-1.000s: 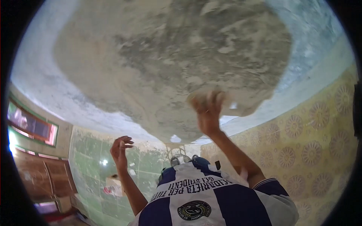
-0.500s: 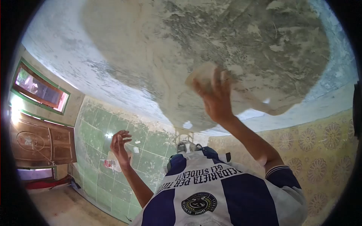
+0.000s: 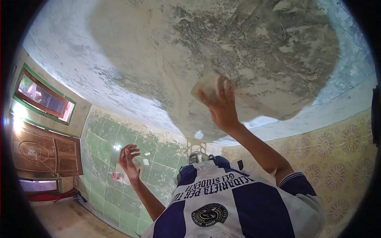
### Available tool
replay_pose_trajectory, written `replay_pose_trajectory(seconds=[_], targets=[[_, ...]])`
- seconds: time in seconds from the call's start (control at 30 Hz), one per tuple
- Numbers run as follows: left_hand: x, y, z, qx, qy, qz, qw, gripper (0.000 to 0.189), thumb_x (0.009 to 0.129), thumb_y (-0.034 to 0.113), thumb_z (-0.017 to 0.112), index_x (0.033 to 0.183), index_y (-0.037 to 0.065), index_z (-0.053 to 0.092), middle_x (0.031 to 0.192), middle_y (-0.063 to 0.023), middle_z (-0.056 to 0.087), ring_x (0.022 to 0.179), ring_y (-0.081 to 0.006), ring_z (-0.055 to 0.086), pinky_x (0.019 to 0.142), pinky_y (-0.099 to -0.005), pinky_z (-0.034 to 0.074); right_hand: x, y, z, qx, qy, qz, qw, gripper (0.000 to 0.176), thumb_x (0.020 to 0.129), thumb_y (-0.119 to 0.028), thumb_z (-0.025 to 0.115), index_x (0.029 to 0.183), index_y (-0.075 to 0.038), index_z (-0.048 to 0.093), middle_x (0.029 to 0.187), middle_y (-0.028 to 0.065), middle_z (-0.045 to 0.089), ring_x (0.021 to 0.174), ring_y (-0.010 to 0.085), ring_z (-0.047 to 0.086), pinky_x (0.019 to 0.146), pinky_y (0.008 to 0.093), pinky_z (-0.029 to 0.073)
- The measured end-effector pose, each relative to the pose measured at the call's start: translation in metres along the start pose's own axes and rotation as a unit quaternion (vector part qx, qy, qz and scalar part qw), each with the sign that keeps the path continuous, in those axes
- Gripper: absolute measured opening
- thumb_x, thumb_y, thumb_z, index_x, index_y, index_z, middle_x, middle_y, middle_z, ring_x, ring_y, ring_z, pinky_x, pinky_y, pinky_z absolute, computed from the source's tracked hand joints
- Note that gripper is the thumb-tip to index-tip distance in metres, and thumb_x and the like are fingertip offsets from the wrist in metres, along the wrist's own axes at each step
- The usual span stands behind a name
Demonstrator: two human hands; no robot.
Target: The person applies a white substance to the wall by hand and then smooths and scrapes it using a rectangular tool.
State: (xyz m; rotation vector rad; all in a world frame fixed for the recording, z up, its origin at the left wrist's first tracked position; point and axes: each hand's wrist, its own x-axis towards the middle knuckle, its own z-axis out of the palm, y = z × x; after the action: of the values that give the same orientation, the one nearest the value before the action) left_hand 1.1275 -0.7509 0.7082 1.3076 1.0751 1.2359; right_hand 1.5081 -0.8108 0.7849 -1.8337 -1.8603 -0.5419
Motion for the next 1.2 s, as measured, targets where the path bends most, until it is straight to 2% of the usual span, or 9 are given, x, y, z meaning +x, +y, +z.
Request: replay_pose_trajectory(seconds=[0.43,0.53,0.6,0.8,0.87,1.0,1.1,1.13,1.2], targets=[[0.026,0.007,0.087,-0.036,-0.134,-0.001,0.99,0.033,0.102,0.028,0.053,0.109,-0.002,0.065,0.099,-0.0123,0.07,0.085,-0.0214,0.069,0.074,-0.0323,0.057,-0.024,-0.039,0.035,0.16,-0.079,-0.04,0.983,0.041,0.102,-0.02,0.046,0.142,-0.025,0.049,0.154,0.0214,0.03,0.138,0.0418,0.037,0.113,0.0541,0.031],[0.025,0.017,0.128,0.013,-0.142,0.046,0.989,0.036,0.097,0.02,0.061,0.128,0.002,0.056,0.121,-0.0141,0.062,0.11,-0.0217,0.062,0.086,-0.0338,0.055,-0.035,-0.029,0.0,0.401,-0.13,0.092,0.902,0.042,0.104,-0.029,0.047,0.141,-0.01,0.048,0.139,0.0225,0.05,0.125,0.0332,0.052,0.106,0.0449,0.039],[0.03,0.033,0.148,-0.015,-0.198,0.091,0.976,0.057,0.094,0.021,0.066,0.141,0.002,0.043,0.135,-0.0136,0.053,0.124,-0.0253,0.051,0.103,-0.041,0.042,-0.033,-0.025,-0.04,0.587,-0.228,0.259,0.732,0.048,0.102,-0.035,0.052,0.133,0.001,0.053,0.112,0.0162,0.065,0.104,0.0204,0.06,0.092,0.036,0.047],[0.018,0.076,0.211,-0.278,-0.437,-0.077,0.852,0.05,0.097,0.032,0.061,0.129,-0.006,0.056,0.122,-0.0109,0.063,0.113,-0.0175,0.057,0.1,-0.0324,0.043,-0.036,0.003,-0.061,0.612,-0.069,0.245,0.749,0.036,0.098,-0.033,0.061,0.112,0.0,0.063,0.09,0.0049,0.066,0.084,0.0105,0.059,0.075,0.0274,0.049],[0.013,0.086,0.226,-0.131,-0.451,-0.029,0.882,0.041,0.097,0.025,0.062,0.125,-0.005,0.058,0.116,-0.0091,0.066,0.106,-0.0153,0.058,0.095,-0.0308,0.045,-0.032,0.01,-0.08,0.548,-0.075,0.276,0.786,0.033,0.097,-0.03,0.063,0.109,0.0,0.062,0.088,0.0061,0.065,0.081,0.0119,0.059,0.074,0.028,0.049],[0.0,0.1,0.243,-0.003,-0.361,0.076,0.93,0.022,0.099,0.014,0.058,0.108,-0.005,0.065,0.099,-0.0066,0.07,0.093,-0.0091,0.057,0.082,-0.0279,0.048,-0.054,0.021,-0.075,0.423,0.005,0.288,0.859,0.033,0.098,-0.028,0.061,0.113,0.001,0.058,0.093,0.0113,0.065,0.082,0.0177,0.064,0.075,0.0314,0.051],[0.022,0.077,0.225,0.144,0.015,0.231,0.962,0.024,0.099,0.01,0.054,0.108,-0.009,0.066,0.091,-0.0123,0.072,0.084,-0.0144,0.063,0.073,-0.0296,0.05,-0.085,0.038,-0.094,0.498,0.023,0.292,0.816,0.033,0.099,-0.028,0.058,0.116,0.0,0.056,0.097,0.0137,0.064,0.084,0.0208,0.066,0.074,0.0335,0.052],[0.022,0.122,0.248,-0.05,0.193,0.3,0.933,0.03,0.101,0.016,0.053,0.113,-0.009,0.066,0.096,-0.0146,0.072,0.085,-0.017,0.065,0.075,-0.0309,0.052,-0.1,0.044,-0.103,0.516,-0.007,0.309,0.799,0.033,0.1,-0.028,0.057,0.118,0.0,0.055,0.099,0.0141,0.064,0.085,0.0217,0.067,0.074,0.0343,0.053],[0.055,0.14,0.251,0.005,0.189,0.302,0.934,0.036,0.103,0.023,0.053,0.117,-0.009,0.063,0.106,-0.0201,0.069,0.091,-0.0195,0.065,0.078,-0.0331,0.052,-0.129,0.058,-0.116,0.506,-0.025,0.331,0.796,0.033,0.101,-0.028,0.056,0.119,-0.001,0.055,0.099,0.014,0.065,0.084,0.0215,0.068,0.074,0.0341,0.053]])
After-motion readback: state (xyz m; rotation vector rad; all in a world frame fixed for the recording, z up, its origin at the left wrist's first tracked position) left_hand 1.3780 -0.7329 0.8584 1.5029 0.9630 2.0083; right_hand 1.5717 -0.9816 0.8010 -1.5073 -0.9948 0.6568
